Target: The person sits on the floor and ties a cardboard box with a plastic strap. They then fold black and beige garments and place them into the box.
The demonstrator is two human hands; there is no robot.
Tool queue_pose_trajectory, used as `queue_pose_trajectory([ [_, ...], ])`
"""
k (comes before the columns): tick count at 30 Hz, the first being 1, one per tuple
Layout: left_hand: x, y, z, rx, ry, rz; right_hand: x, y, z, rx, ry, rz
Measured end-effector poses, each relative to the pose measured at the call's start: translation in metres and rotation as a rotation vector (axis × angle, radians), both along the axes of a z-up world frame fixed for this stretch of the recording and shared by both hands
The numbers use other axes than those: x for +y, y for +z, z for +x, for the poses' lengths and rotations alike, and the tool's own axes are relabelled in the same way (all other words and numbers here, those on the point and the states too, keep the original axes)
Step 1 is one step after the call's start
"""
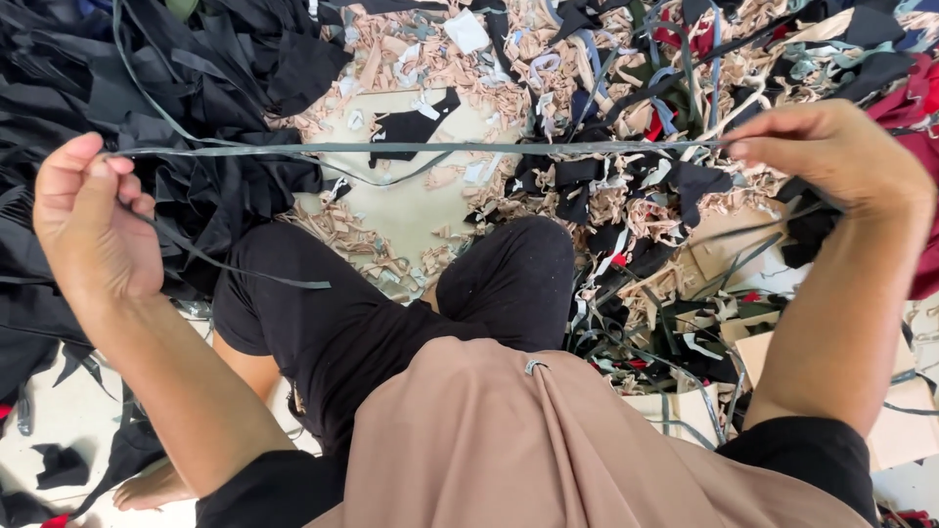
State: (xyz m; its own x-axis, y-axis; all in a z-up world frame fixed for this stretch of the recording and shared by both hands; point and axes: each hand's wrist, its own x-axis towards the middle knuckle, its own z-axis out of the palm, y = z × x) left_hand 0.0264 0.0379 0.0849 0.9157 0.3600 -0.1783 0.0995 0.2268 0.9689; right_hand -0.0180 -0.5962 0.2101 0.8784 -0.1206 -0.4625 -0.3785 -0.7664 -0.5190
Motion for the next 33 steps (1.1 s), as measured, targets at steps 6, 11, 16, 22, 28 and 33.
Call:
queue_pose_trajectory([
  [6,0.0,-0.037,0.008,0.016,-0.156,0.284,-0.189,-0.125,0.025,-0.656,0.223,-0.222],
  [11,-0.072,-0.089,-0.026,0.148,-0.583,0.605,-0.282,-0.22,0.056,-0.542,0.219,-0.216],
  [16,-0.141,-0.17,-0.072,0.476,-1.034,0.92,-0.157,-0.304,0.114,-0.402,0.214,-0.255],
  [22,-0.174,-0.205,-0.089,0.612,-1.15,0.767,0.133,-0.337,0.147,-0.208,0.266,-0.296],
  [28,-0.196,-0.232,-0.043,0.686,-0.949,0.803,0.255,-0.358,0.081,0.223,0.308,-0.183],
  [33,-0.221,-0.3,-0.007,0.645,-0.753,0.701,0.257,-0.425,0.052,0.042,0.46,-0.128],
])
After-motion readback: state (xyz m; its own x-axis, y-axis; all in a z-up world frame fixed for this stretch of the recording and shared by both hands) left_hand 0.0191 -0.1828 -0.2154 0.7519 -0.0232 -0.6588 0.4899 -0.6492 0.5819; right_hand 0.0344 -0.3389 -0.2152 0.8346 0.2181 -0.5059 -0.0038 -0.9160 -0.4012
